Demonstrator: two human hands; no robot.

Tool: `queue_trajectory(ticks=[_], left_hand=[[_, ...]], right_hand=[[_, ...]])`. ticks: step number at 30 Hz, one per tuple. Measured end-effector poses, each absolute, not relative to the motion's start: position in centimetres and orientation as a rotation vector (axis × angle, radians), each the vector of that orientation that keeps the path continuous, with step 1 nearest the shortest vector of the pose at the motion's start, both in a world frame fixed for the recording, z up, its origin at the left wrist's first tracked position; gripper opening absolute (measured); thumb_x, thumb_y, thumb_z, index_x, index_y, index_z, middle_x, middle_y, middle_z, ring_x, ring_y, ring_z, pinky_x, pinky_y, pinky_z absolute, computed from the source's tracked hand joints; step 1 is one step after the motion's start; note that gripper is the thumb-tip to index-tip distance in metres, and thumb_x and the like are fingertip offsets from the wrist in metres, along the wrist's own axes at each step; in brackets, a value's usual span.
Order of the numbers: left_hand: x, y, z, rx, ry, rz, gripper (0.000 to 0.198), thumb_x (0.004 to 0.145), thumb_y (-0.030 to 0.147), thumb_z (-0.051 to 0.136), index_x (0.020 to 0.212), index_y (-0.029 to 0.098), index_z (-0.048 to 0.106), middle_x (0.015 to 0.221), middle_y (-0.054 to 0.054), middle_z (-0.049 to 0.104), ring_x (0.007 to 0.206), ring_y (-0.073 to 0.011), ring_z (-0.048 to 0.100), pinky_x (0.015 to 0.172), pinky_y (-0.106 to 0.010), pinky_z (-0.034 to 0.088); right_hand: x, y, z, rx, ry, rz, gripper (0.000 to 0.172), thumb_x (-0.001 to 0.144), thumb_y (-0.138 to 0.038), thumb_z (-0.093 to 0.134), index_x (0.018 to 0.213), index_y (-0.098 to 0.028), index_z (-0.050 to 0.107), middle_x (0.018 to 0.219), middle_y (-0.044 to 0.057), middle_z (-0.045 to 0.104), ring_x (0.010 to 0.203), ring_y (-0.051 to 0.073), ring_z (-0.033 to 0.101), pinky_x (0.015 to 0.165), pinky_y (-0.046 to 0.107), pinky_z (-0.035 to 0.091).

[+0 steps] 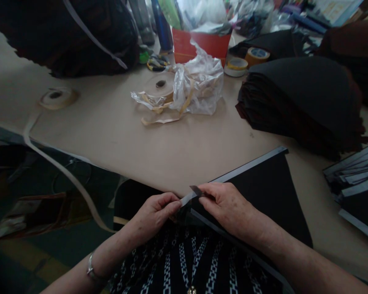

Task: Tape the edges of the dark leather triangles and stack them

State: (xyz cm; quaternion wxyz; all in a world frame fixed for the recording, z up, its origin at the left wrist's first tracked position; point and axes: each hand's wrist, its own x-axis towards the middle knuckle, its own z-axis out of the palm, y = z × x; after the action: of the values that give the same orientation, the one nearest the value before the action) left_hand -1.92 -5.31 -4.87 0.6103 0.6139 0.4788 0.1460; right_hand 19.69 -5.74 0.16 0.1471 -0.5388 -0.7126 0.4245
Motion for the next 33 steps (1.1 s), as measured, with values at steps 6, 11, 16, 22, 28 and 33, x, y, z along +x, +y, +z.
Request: queue_trajectory(ticks=[6, 11, 16, 22, 28, 33], left_hand=[[-1.6, -5.2, -4.3, 1.398, 1.206, 0.307, 0.028, 0.082, 0.041, 0.055, 0.07, 0.016, 0.061, 0.061, 0.003, 0.054, 0.057, -0.0106, 0.045, 0.052, -0.023, 0.034], [-1.3, -5.0, -3.8, 1.413, 1.187, 0.32, 0.026, 0.082, 0.038, 0.055, 0.068, 0.016, 0.06, 0.06, 0.003, 0.053, 0.056, -0.0099, 0.043, 0.051, -0.022, 0.033], [-1.1, -4.8, -3.5, 1.443, 1.187, 0.335, 0.03, 0.083, 0.039, 0.054, 0.064, 0.015, 0.058, 0.055, 0.005, 0.046, 0.053, -0.0085, 0.037, 0.049, -0.022, 0.029], [-1.1, -4.8, -3.4, 1.487, 1.17, 0.354, 0.032, 0.085, 0.038, 0.05, 0.062, 0.016, 0.054, 0.055, 0.005, 0.043, 0.053, -0.0084, 0.035, 0.049, -0.022, 0.028], [0.5, -5.9, -2.1, 1.693, 0.968, 0.431, 0.032, 0.087, 0.03, 0.049, 0.058, 0.016, 0.049, 0.056, 0.005, 0.042, 0.054, -0.0082, 0.036, 0.053, -0.023, 0.029], [0.0, -4.6, -0.7, 1.84, 1.059, 0.531, 0.031, 0.088, 0.031, 0.047, 0.061, 0.018, 0.054, 0.055, 0.004, 0.047, 0.053, -0.0089, 0.042, 0.051, -0.022, 0.032]], right_hand=[[18.7, -6.1, -1.4, -1.742, -2.007, 1.064, 0.046, 0.082, -0.022, 0.054, 0.128, -0.015, 0.052, 0.063, -0.003, 0.058, 0.054, 0.01, 0.049, 0.056, 0.025, 0.04], [18.3, -6.8, -1.8, -1.725, -2.08, 0.927, 0.042, 0.086, -0.025, 0.049, 0.126, -0.015, 0.054, 0.063, -0.001, 0.06, 0.052, 0.01, 0.048, 0.051, 0.025, 0.038], [18.0, -7.5, -2.6, -1.724, -2.178, 0.761, 0.04, 0.087, -0.025, 0.047, 0.125, -0.015, 0.054, 0.068, 0.0, 0.064, 0.053, 0.011, 0.054, 0.052, 0.025, 0.039], [17.5, -7.8, -3.1, -1.733, -2.333, 0.471, 0.039, 0.087, -0.023, 0.044, 0.125, -0.016, 0.054, 0.07, 0.001, 0.068, 0.058, 0.016, 0.063, 0.051, 0.027, 0.041], [17.1, -8.0, -3.4, -1.739, -2.401, 0.511, 0.045, 0.083, -0.018, 0.046, 0.128, -0.013, 0.05, 0.075, 0.004, 0.069, 0.063, 0.019, 0.065, 0.054, 0.028, 0.044], [19.9, -7.8, -1.3, -1.685, -2.138, 0.757, 0.049, 0.086, -0.023, 0.047, 0.134, -0.012, 0.045, 0.074, 0.003, 0.067, 0.063, 0.014, 0.06, 0.06, 0.026, 0.045]])
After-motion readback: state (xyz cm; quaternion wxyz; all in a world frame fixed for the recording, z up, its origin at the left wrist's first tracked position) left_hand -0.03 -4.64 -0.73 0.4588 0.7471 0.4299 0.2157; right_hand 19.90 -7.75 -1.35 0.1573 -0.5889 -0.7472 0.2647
